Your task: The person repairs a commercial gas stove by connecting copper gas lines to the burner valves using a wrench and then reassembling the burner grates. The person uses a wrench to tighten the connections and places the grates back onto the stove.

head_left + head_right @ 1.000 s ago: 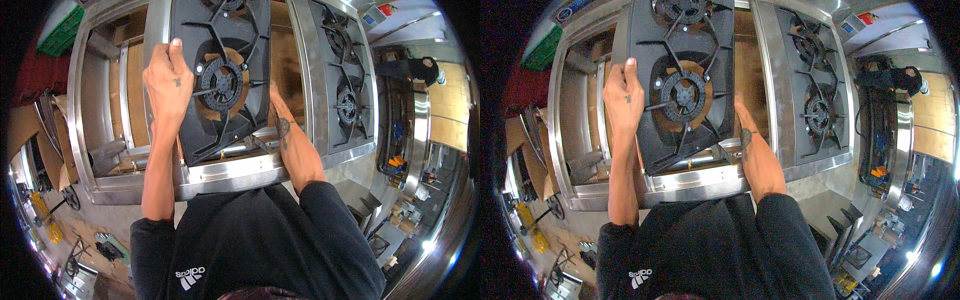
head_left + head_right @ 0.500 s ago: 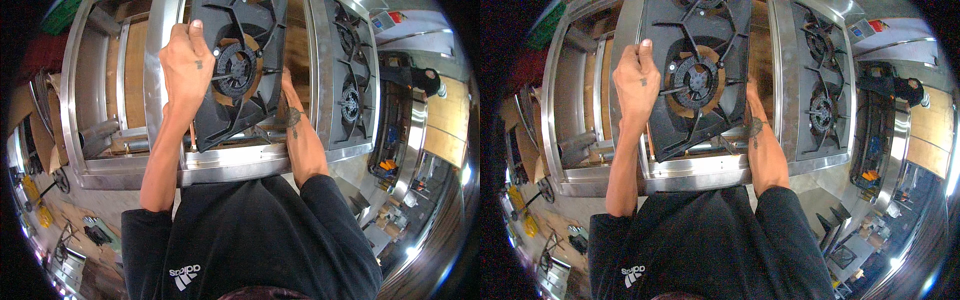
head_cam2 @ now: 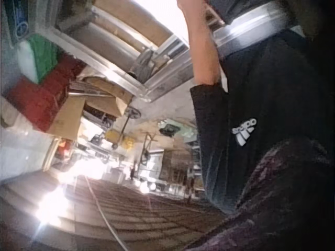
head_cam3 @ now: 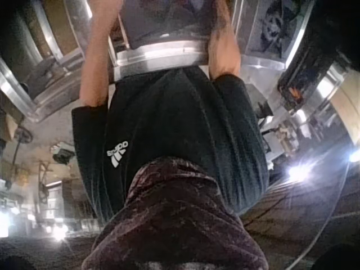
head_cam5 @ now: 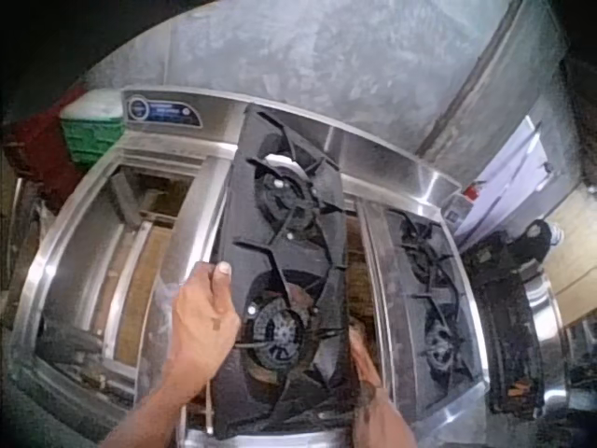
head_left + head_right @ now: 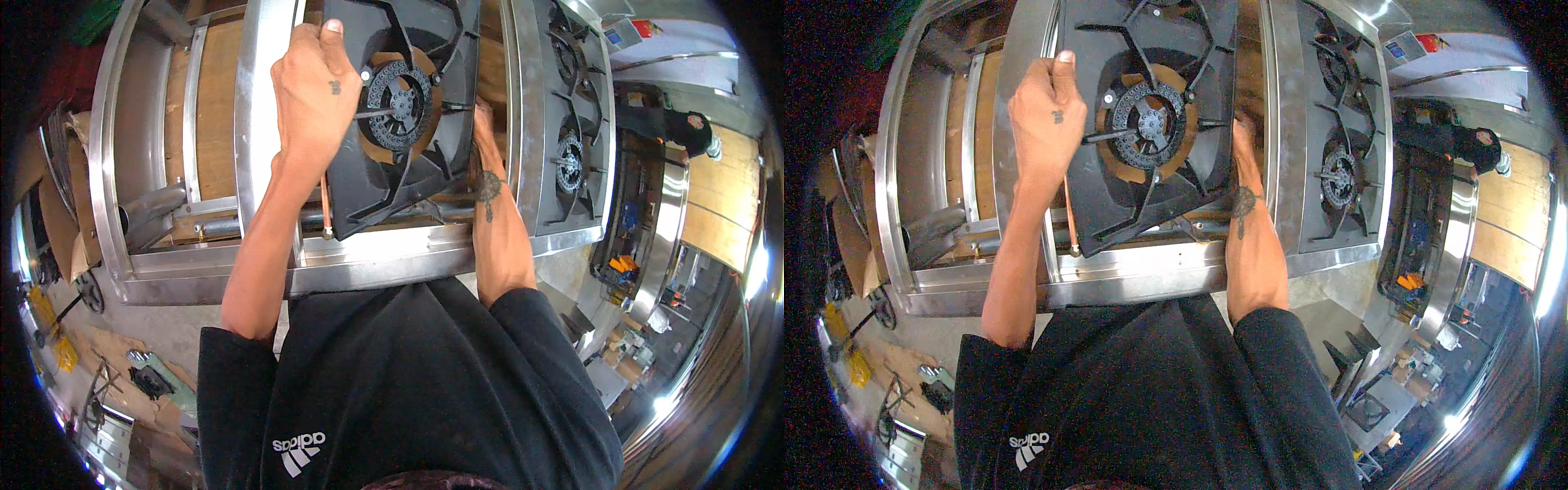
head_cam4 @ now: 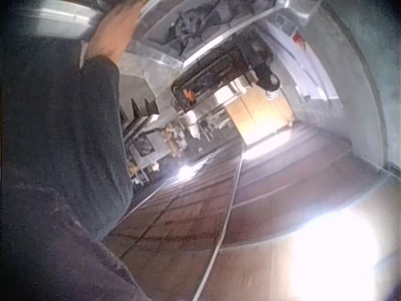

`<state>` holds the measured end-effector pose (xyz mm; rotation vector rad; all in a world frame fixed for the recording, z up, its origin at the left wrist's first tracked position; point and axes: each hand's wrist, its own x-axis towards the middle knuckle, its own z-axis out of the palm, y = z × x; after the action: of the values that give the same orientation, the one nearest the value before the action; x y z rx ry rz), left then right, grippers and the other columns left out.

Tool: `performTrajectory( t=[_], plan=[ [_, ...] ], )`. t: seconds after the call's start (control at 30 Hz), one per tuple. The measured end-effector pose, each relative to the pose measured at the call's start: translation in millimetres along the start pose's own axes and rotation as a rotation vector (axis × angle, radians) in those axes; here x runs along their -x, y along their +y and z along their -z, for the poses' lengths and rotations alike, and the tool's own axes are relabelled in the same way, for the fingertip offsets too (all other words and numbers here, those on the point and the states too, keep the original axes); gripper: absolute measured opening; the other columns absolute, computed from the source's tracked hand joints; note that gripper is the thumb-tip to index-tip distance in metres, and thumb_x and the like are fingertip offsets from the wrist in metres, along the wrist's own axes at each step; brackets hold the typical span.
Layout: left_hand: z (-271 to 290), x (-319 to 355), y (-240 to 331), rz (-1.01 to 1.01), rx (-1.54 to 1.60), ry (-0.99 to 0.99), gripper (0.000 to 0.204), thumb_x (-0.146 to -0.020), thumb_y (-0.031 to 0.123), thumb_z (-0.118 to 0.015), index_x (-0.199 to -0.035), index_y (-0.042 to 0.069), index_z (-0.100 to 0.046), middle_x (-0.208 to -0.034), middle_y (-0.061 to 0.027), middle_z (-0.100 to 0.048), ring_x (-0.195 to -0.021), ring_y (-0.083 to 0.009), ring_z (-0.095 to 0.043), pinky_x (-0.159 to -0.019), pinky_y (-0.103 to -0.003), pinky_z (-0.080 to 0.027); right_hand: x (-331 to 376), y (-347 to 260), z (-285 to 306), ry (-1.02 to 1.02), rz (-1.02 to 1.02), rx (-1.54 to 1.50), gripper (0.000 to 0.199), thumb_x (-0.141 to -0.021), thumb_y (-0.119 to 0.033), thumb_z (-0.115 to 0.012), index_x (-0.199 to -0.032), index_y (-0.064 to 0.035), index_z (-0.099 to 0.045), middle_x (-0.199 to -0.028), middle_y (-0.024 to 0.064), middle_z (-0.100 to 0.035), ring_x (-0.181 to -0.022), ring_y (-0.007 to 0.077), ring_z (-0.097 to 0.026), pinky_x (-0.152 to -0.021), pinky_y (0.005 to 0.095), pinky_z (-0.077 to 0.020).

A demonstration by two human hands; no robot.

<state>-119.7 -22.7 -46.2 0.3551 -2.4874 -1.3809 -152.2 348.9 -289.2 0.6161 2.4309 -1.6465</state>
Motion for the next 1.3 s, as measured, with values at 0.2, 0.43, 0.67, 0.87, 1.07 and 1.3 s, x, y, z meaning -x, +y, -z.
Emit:
performTrajectory(
  t=[0.2, 0.43, 0.67, 0.87, 1.07, 1.3],
  plan=[
    [10, -21, -13, -0.119, -0.08, 0.051, 0.048, -0.105, 0.042, -0.057, -0.1, -0.004, -0.07, -0.088, -0.0307, -0.069, -0.085, -0.0477, -0.068, -0.082, -0.052, -0.051, 40, -41, -10, 0.021, 0.029, -0.197, 0.028, -0.098, -0.019, -0.064, -0.116, -0.0013, -0.076, -0.094, 0.0027, -0.074, -0.077, 0.0123, -0.065, -0.069, 0.0276, -0.0519],
    [18, -39, -24, -0.069, -0.124, 0.009, 0.049, -0.106, 0.04, -0.054, -0.095, -0.006, -0.069, -0.092, -0.0316, -0.069, -0.093, -0.05, -0.066, -0.084, -0.053, -0.05, 58, -67, -22, 0.098, -0.098, -0.135, 0.033, -0.101, -0.024, -0.059, -0.113, 0.0011, -0.076, -0.099, 0.01, -0.075, -0.094, 0.0183, -0.067, -0.084, 0.034, -0.0517],
    [17, -40, -27, -0.042, -0.124, -0.016, 0.047, -0.106, 0.038, -0.056, -0.098, -0.007, -0.069, -0.09, -0.0294, -0.068, -0.087, -0.0429, -0.066, -0.082, -0.048, -0.049, 70, -75, -25, 0.047, -0.103, -0.197, 0.041, -0.105, -0.03, -0.054, -0.12, 0.0036, -0.072, -0.106, 0.0133, -0.075, -0.099, 0.0216, -0.068, -0.089, 0.0356, -0.052],
    [9, -34, -31, -0.063, -0.125, -0.007, 0.046, -0.106, 0.036, -0.056, -0.092, -0.006, -0.067, -0.084, -0.0285, -0.066, -0.079, -0.0421, -0.064, -0.078, -0.048, -0.049, 67, -72, -33, 0.046, -0.417, -0.23, 0.051, -0.111, -0.039, -0.044, -0.135, 0.001, -0.065, -0.123, 0.0149, -0.07, -0.104, 0.0248, -0.067, -0.092, 0.0401, -0.0534],
    [17, -38, -29, -0.051, -0.127, -0.03, 0.046, -0.106, 0.035, -0.056, -0.087, -0.006, -0.064, -0.081, -0.0287, -0.065, -0.078, -0.0438, -0.063, -0.077, -0.049, -0.048, 74, -78, -21, 0.02, -0.402, 0.024, 0.062, -0.113, -0.05, -0.032, -0.141, -0.0015, -0.06, -0.131, 0.0164, -0.067, -0.118, 0.0271, -0.062, -0.103, 0.0416, -0.0487],
    [19, -40, -28, -0.017, -0.138, -0.064, 0.045, -0.106, 0.034, -0.056, -0.086, -0.006, -0.064, -0.08, -0.0278, -0.065, -0.076, -0.0419, -0.062, -0.075, -0.049, -0.047, 94, -88, -21, 0.039, -0.081, 0.107, 0.07, -0.112, -0.056, -0.037, -0.156, -0.0028, -0.045, -0.147, 0.0169, -0.058, -0.133, 0.0279, -0.055, -0.11, 0.0413, -0.0446]
  ],
)
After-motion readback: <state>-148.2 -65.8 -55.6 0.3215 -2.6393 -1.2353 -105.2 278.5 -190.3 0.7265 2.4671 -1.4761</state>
